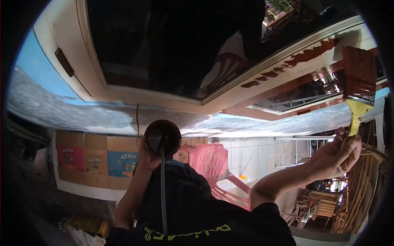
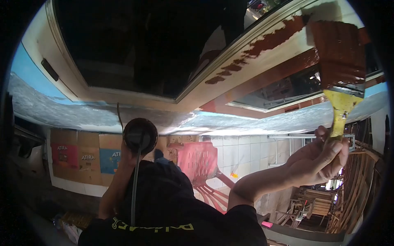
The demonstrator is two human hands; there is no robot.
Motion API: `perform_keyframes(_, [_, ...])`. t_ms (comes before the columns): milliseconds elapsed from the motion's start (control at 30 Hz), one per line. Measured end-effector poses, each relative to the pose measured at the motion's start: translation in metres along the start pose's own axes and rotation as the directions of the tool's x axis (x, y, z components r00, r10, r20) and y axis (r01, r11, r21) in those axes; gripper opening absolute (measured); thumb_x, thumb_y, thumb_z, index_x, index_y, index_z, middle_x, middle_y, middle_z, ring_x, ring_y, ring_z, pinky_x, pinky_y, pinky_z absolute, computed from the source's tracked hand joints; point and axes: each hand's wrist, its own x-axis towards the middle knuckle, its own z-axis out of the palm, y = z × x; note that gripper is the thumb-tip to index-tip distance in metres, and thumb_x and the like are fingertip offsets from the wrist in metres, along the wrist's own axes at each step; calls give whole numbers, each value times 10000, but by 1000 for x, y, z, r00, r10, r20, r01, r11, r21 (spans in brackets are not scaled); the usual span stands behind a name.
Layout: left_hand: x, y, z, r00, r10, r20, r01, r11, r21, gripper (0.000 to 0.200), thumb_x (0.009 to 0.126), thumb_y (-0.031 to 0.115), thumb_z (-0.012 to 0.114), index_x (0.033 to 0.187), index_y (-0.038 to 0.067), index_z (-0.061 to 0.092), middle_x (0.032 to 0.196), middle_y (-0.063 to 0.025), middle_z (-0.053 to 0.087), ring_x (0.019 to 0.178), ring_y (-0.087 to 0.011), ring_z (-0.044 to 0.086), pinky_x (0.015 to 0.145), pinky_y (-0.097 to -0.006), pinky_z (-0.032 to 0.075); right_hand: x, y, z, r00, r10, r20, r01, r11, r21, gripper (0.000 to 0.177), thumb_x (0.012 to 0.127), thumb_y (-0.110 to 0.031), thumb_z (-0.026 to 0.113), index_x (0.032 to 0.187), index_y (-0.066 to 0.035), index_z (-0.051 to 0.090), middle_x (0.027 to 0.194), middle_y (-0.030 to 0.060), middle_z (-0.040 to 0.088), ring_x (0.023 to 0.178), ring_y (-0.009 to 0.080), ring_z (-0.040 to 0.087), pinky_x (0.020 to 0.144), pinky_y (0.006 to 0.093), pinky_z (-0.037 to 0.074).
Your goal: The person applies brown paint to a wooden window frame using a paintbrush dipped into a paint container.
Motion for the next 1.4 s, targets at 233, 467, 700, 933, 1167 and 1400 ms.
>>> perform_keyframes(233, [-2, 1, -5, 997, -5, -77, 0, 998, -62, 497, 909, 429, 442, 1226, 49, 489, 1199, -162, 545, 1070, -305, 572, 889, -480, 507, 4, 1, -14, 998, 43, 42, -48, 992, 118, 160, 896, -91, 547, 1037, -16, 541, 941, 163, 627, 817, 228, 639, 755, 298, 534])
perform_keyframes(467, [-5, 0, -4, 997, 12, -75, -15, 999, -34, 490, 910, 429, 433, 1225, 57, 491, 1200, -160, 544, 1062, -310, 576, 857, -495, 520, 1, -2, -15, 992, 125, 0, -122, 967, 223, 121, 876, -75, 562, 987, -27, 562, 984, 162, 613, 866, 216, 612, 757, 279, 527])
perform_keyframes(700, [-3, -3, 0, 994, 29, -106, -36, 998, -57, 505, 900, 450, 439, 1249, 87, 474, 1221, -167, 528, 1089, -325, 556, 848, -510, 519, -2, -4, -6, 981, 194, -23, -182, 949, 257, 89, 871, -124, 590, 859, -51, 541, 882, 89, 582, 801, 155, 588, 742, 255, 505])
perform_keyframes(933, [1, -5, -12, 996, 31, -87, -36, 998, -55, 573, 853, 510, 486, 1242, 89, 480, 1179, -193, 548, 1038, -374, 575, 764, -541, 545, -1, 6, -12, 971, 220, -93, -174, 918, 356, 284, 917, -159, 540, 1127, 30, 513, 968, 118, 617, 784, 151, 607, 739, 239, 499])
perform_keyframes(1167, [-4, -5, -3, 996, 21, -88, -24, 999, -25, 578, 847, 538, 461, 1228, 105, 496, 1169, -175, 560, 1014, -374, 590, 753, -554, 545, 22, 7, 11, 985, 113, -133, -58, 931, 361, 298, 944, -166, 494, 1118, 76, 499, 980, 148, 624, 789, 144, 616, 754, 241, 502])
perform_keyframes(1400, [-4, -5, 3, 997, 11, -76, -12, 1000, -14, 591, 849, 546, 449, 1236, 102, 488, 1158, -172, 560, 1022, -380, 582, 759, -549, 546, 50, 15, 26, 985, 26, -172, 29, 951, 308, 243, 932, -149, 516, 1112, 13, 491, 1029, 253, 591, 779, 152, 587, 699, 251, 516])
